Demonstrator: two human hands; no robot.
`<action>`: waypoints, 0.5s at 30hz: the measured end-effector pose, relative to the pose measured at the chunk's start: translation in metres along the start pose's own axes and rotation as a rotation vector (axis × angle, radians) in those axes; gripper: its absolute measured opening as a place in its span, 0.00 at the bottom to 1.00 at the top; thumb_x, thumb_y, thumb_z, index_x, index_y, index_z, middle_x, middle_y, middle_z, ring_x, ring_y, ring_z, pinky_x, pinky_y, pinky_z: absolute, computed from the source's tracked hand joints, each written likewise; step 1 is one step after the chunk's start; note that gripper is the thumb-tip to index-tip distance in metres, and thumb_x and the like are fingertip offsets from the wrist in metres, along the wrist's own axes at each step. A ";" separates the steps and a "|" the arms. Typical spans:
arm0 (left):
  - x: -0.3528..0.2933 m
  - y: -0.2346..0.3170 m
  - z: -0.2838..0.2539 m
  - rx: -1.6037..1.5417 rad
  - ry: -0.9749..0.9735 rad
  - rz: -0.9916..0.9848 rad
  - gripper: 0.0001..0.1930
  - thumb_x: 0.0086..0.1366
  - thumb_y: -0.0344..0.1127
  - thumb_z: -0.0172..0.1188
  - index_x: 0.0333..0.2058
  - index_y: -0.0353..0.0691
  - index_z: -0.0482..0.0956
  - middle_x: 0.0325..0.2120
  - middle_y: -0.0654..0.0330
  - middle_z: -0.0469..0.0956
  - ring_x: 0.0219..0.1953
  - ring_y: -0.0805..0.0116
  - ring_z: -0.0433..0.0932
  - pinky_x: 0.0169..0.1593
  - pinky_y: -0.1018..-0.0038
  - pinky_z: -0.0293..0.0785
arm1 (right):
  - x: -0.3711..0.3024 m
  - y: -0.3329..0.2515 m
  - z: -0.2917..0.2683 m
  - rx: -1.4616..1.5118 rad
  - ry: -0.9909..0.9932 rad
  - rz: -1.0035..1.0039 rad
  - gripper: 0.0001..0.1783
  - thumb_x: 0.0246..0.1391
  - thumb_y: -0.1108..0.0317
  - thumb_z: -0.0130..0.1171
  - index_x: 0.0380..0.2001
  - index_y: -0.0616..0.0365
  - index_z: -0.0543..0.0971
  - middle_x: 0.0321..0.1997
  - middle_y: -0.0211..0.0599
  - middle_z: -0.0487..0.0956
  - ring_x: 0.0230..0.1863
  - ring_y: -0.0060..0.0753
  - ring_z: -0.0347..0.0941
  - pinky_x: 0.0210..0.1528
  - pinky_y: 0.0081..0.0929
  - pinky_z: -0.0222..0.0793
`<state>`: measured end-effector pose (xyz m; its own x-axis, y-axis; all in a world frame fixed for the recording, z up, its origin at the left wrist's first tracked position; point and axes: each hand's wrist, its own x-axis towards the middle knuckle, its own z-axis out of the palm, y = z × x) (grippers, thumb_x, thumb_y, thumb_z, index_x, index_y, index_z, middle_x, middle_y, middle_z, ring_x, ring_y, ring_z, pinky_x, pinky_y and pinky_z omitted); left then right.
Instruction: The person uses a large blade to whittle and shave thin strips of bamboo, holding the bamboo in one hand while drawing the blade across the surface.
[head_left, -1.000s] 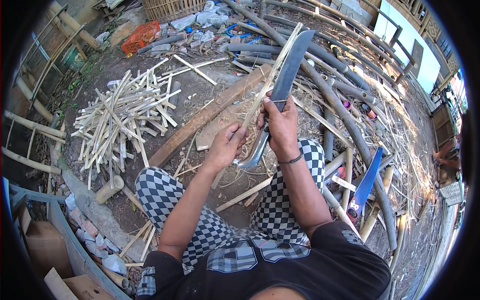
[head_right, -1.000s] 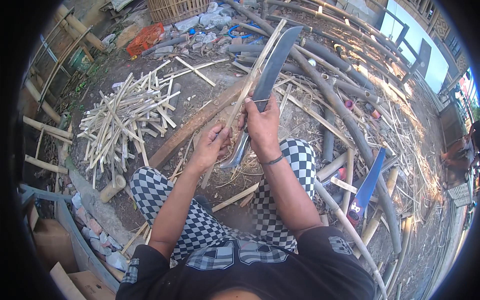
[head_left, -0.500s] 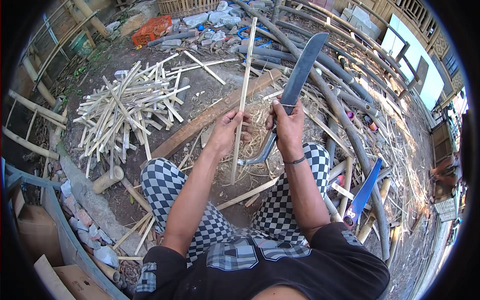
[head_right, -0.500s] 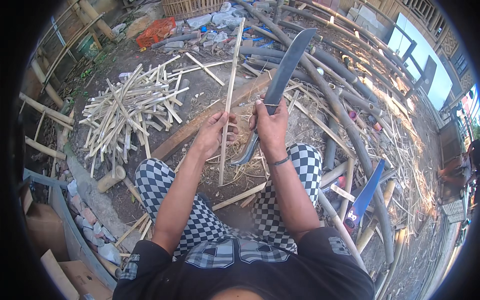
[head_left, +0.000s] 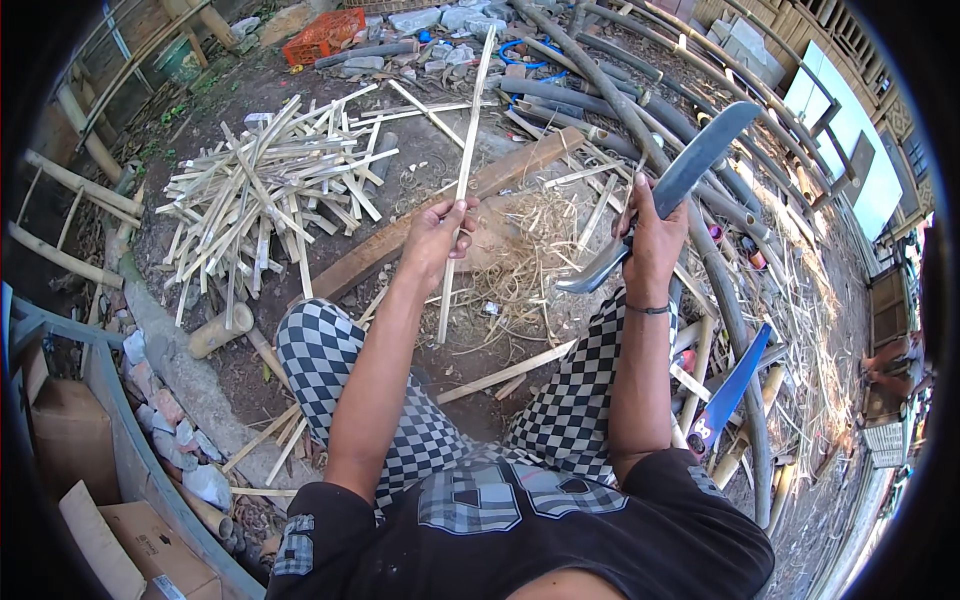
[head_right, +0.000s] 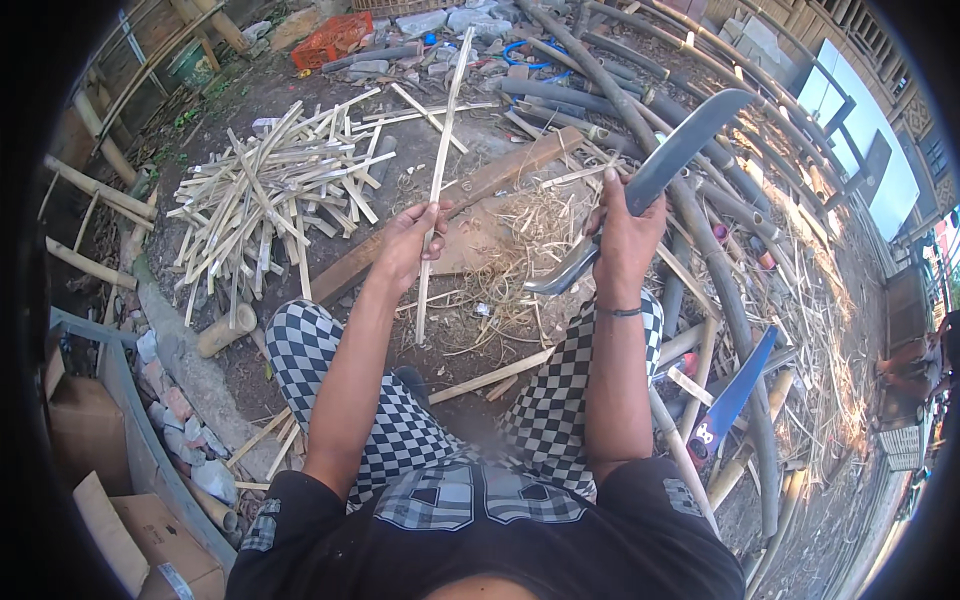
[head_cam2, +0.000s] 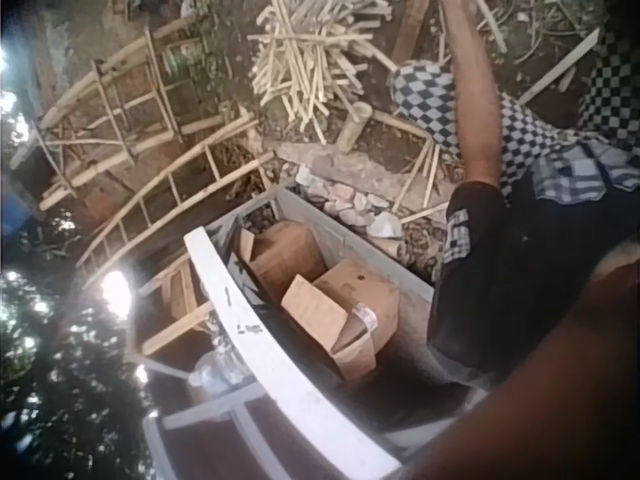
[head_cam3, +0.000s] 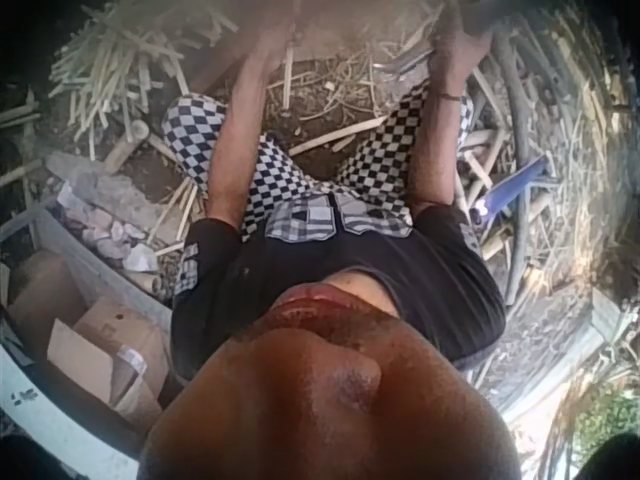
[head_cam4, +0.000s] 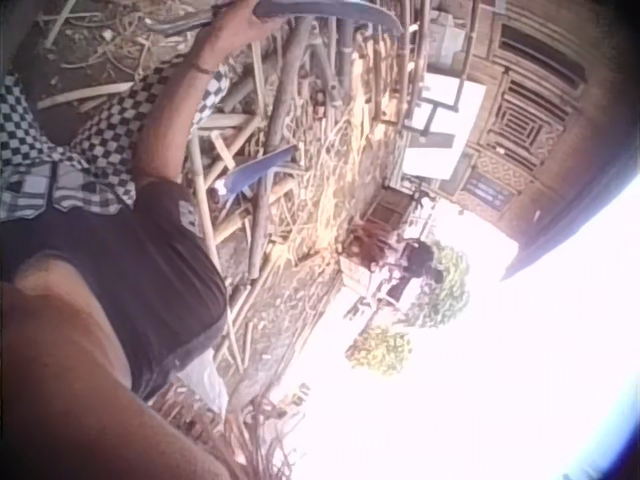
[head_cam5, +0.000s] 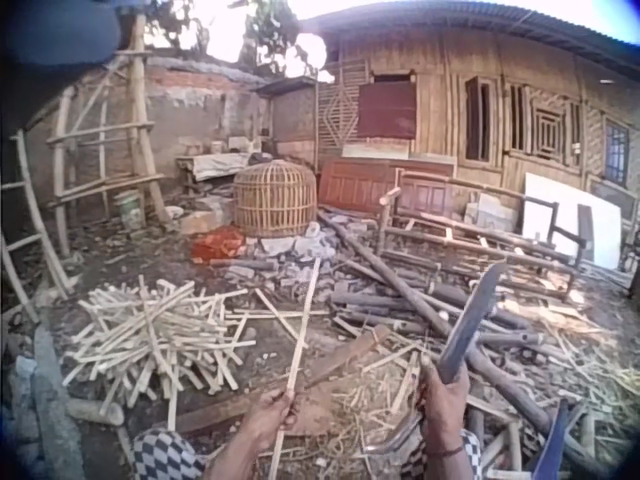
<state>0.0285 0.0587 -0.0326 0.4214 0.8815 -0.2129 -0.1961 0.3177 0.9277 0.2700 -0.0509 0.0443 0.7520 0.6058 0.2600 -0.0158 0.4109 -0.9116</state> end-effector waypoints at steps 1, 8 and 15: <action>-0.002 0.001 -0.001 0.000 -0.066 0.021 0.15 0.76 0.39 0.48 0.50 0.36 0.76 0.28 0.61 0.76 0.19 0.79 0.69 0.19 0.83 0.61 | -0.003 -0.001 0.000 0.001 0.001 0.001 0.13 0.60 0.69 0.63 0.39 0.60 0.69 0.24 0.30 0.71 0.13 0.19 0.65 0.13 0.20 0.64; -0.034 0.030 0.029 -0.091 -0.192 -0.027 0.15 0.76 0.37 0.45 0.56 0.40 0.72 0.25 0.64 0.71 0.19 0.81 0.65 0.21 0.84 0.59 | -0.022 0.002 0.000 -0.432 -0.218 0.126 0.15 0.62 0.59 0.61 0.35 0.61 0.73 0.19 0.30 0.73 0.13 0.21 0.68 0.15 0.25 0.62; -0.036 0.044 0.034 -0.257 -0.338 -0.022 0.16 0.76 0.35 0.44 0.57 0.38 0.68 0.28 0.63 0.71 0.21 0.79 0.64 0.25 0.83 0.60 | -0.050 -0.015 0.029 -0.793 -0.424 -0.327 0.08 0.61 0.67 0.58 0.32 0.61 0.76 0.21 0.54 0.77 0.24 0.59 0.75 0.27 0.47 0.67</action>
<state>0.0351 0.0288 0.0261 0.6863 0.7230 -0.0790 -0.3801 0.4492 0.8085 0.2136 -0.0679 0.0541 0.3358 0.8033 0.4919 0.7211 0.1167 -0.6829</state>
